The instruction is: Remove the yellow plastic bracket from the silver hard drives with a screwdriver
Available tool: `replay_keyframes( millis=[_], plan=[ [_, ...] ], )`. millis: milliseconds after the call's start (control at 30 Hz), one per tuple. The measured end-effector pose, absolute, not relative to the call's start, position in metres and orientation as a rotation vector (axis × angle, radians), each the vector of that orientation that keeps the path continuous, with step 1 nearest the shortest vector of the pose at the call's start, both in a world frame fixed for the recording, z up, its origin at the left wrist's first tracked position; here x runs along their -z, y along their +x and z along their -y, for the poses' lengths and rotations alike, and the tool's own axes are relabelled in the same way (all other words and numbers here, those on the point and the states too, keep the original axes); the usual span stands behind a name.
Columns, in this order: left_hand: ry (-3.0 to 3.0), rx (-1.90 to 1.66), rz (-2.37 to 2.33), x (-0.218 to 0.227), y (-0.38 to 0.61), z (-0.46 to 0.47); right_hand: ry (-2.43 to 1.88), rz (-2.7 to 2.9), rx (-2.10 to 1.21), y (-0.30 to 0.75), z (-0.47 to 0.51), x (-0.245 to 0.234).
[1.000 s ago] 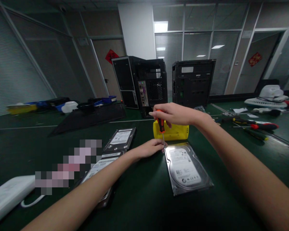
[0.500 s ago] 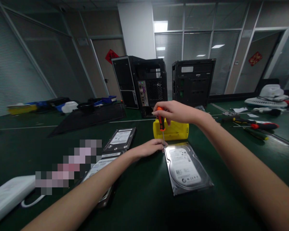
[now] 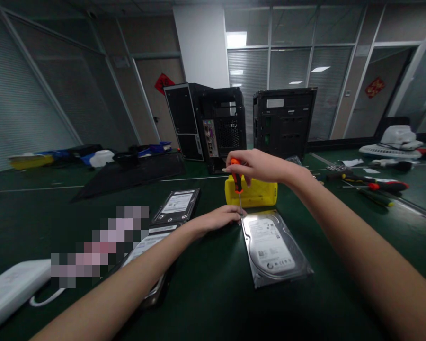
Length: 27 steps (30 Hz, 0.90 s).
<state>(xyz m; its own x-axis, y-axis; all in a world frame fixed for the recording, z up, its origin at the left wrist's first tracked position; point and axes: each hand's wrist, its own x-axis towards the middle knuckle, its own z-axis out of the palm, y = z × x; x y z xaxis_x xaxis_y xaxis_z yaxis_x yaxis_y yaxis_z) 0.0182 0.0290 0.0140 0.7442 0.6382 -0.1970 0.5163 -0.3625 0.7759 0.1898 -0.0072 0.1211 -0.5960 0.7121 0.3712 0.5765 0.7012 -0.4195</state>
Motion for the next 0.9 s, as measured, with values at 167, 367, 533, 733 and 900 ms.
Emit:
replay_keyframes(
  millis=[167, 367, 533, 733, 900],
  plan=[
    [2.023, -0.179, -0.881, -0.012, 0.017, -0.032, -0.996, 2.394, -0.376, 0.192, 0.008, -0.122],
    [2.027, -0.174, -0.862, -0.013, 0.016, -0.031, -1.078, 2.312, -0.316, 0.193, 0.0, -0.116],
    [2.066, -0.196, -0.884, -0.006, 0.017, -0.033, -1.09, 2.295, -0.303, 0.197, -0.003, -0.115],
    [2.076, -0.196, -0.921, -0.01, 0.021, -0.025, -1.046, 2.328, -0.317, 0.196, -0.002, -0.116],
    [2.072, -0.178, -0.995, -0.018, 0.023, -0.017, -0.94, 2.374, -0.356, 0.192, 0.003, -0.118]
  ],
)
